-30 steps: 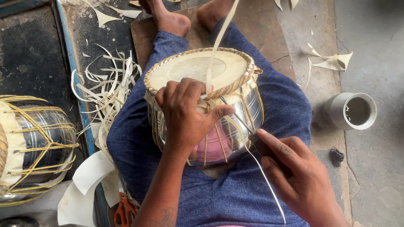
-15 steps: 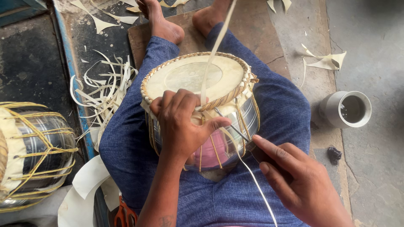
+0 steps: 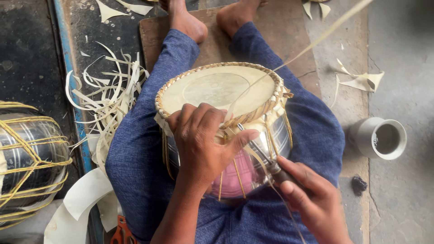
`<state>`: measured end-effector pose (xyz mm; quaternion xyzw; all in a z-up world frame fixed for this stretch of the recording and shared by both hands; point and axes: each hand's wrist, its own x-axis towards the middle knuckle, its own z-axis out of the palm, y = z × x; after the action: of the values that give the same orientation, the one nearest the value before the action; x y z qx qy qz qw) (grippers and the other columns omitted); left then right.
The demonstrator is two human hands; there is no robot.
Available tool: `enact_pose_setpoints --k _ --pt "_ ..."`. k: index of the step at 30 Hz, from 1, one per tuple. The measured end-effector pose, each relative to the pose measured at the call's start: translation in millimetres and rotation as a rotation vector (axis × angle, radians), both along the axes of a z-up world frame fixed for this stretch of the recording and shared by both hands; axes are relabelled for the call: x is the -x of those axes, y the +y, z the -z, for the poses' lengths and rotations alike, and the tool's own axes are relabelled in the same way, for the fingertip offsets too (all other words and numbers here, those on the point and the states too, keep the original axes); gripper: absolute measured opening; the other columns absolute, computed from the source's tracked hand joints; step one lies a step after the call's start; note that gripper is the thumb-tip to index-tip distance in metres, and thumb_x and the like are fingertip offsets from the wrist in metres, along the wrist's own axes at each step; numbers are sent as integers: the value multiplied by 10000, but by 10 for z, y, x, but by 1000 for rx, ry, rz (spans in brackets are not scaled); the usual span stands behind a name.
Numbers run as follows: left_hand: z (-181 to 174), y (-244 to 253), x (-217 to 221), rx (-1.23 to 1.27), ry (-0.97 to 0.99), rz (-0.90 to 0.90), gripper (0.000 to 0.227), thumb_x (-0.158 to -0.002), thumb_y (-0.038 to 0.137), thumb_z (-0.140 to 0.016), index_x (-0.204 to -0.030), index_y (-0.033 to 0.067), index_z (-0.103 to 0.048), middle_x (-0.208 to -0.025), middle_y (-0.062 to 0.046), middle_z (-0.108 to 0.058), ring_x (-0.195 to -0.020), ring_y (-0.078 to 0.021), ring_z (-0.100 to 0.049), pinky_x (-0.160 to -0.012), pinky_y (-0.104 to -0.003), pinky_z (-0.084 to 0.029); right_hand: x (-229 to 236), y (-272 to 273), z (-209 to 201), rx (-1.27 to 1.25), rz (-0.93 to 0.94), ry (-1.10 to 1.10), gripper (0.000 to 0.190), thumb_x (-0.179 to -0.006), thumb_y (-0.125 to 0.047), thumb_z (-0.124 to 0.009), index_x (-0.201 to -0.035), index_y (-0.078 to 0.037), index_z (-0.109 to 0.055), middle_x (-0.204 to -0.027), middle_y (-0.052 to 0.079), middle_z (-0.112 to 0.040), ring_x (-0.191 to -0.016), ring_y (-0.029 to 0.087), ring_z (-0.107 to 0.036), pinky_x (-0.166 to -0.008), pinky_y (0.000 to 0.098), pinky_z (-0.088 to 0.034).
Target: The person weaves and tightens leather straps around the rim of a drum using a pointed hand tool and cuts off excess material with scissors while sitting on the floor.
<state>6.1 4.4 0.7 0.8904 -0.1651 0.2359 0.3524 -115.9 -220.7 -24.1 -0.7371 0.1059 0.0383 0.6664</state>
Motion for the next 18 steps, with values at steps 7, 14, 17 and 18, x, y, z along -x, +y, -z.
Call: enact_pose_setpoints --k 7,14,17,18 --pt "5 17 -13 30 28 1 459 -806 554 -807 -883 112 -711 -843 -10 -663 -844 -229 -564 -889 -427 -379 -17 -58 97 -176 -4 123 502 -949 -110 -712 -1434 3 -644 -1003 215 -755 -727 165 -618 -597 265 -471" --pt "49 46 -16 48 -1 -11 480 -852 561 -773 -904 89 -702 -845 -18 -674 -831 -217 -566 -900 -424 -383 -66 168 -57 -522 363 553 584 -837 -36 -632 -1414 31 -568 -1031 144 -762 -840 187 -732 -717 299 -597" --pt "99 50 34 44 20 -10 473 -868 564 -750 -906 96 -704 -840 -14 -675 -831 -212 -568 -898 -423 -383 -54 171 0 -464 108 335 594 -948 -120 -695 -1508 14 -548 -1057 182 -762 -715 147 -619 -535 246 -457" --pt "106 57 24 50 10 -4 463 -885 558 -741 -915 97 -702 -850 -13 -677 -845 -212 -571 -908 -424 -383 -54 197 -15 -114 34 127 561 -936 -131 -700 -1470 -14 -576 -1041 131 -751 -743 146 -637 -576 247 -487"
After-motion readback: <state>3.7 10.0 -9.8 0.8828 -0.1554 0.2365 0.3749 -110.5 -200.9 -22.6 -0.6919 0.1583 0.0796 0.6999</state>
